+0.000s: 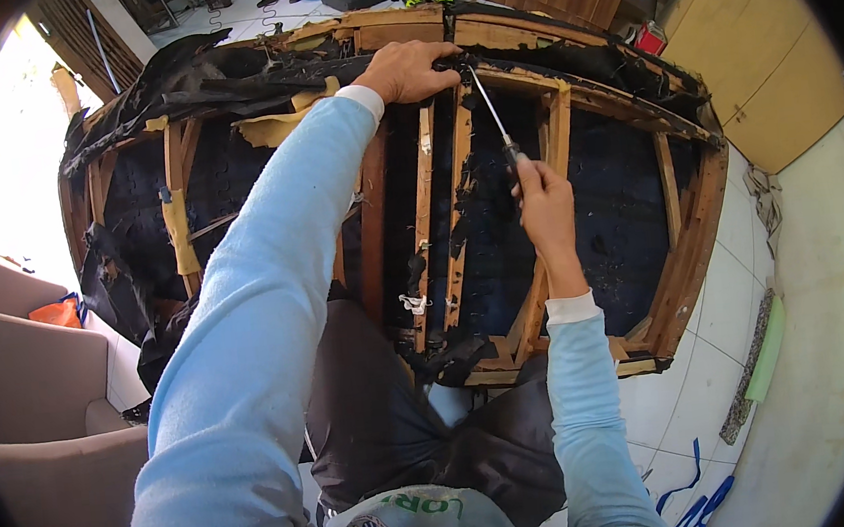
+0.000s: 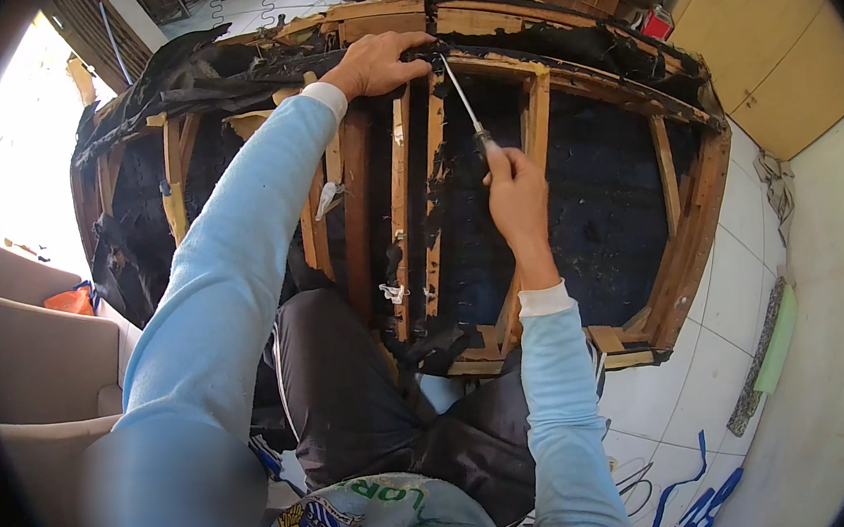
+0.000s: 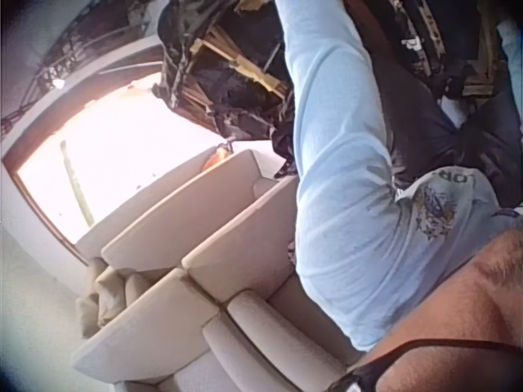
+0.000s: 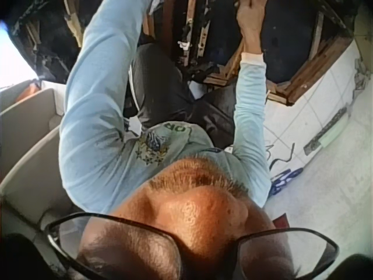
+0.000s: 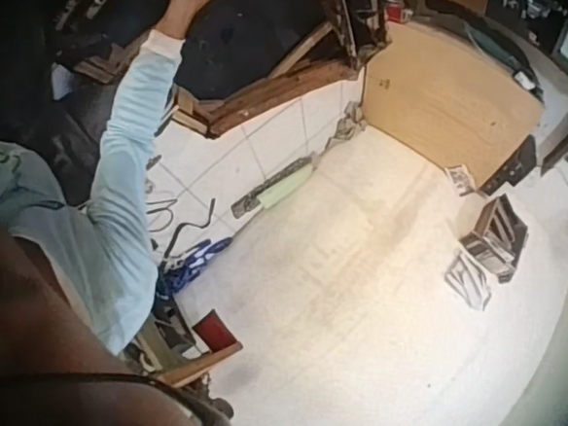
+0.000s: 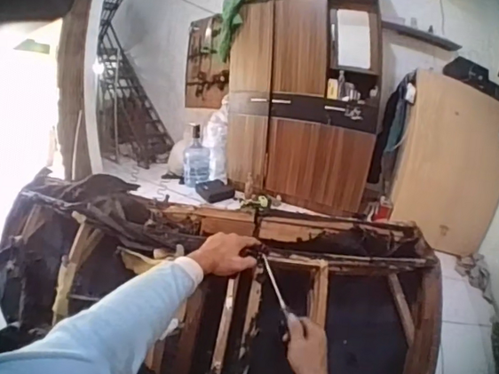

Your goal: The person sits on the floor and uses a screwdriver to remove screws from the wooden frame of an overturned sofa. They systematically loosen fasteners along the frame's edge, occasionally adjusting their grip and position to reach different sections.

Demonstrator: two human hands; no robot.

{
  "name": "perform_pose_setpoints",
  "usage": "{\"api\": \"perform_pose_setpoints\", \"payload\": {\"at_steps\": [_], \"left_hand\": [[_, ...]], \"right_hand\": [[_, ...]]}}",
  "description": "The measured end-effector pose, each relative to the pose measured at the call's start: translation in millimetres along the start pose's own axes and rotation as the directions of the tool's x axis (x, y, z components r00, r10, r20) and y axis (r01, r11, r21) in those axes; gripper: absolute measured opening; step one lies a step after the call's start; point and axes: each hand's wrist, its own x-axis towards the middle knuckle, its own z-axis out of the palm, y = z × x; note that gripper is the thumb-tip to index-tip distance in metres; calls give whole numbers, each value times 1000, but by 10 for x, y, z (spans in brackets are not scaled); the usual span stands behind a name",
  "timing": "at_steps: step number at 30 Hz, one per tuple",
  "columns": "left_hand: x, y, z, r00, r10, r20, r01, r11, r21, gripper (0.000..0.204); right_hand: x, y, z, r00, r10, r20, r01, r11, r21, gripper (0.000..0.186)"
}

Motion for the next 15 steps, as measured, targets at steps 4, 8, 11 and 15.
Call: {"api": "perform_pose_setpoints", "payload": {"at_steps": [4,8,11,15], "left_hand": [[6,22,-8,1000,12,-4,-12,1000,-1,69],[5,29,-17,999,-22,24,23,1000,-4,68],[13,50,-11,1000,-9,4,10,999,-42,67],[-4,16,-20,1000,-20,4,20,999,-38,68]], "right_hand": [[7,-34,-74,903,222,367,-404,730,552,48],[-88,-181,122,983,171,71,-185,905,384,40],[-67,-47,136,991,-59,-116,67,995,72,34],[-123,-89,122,876,-439,-200,338,854,-396,32]]}}
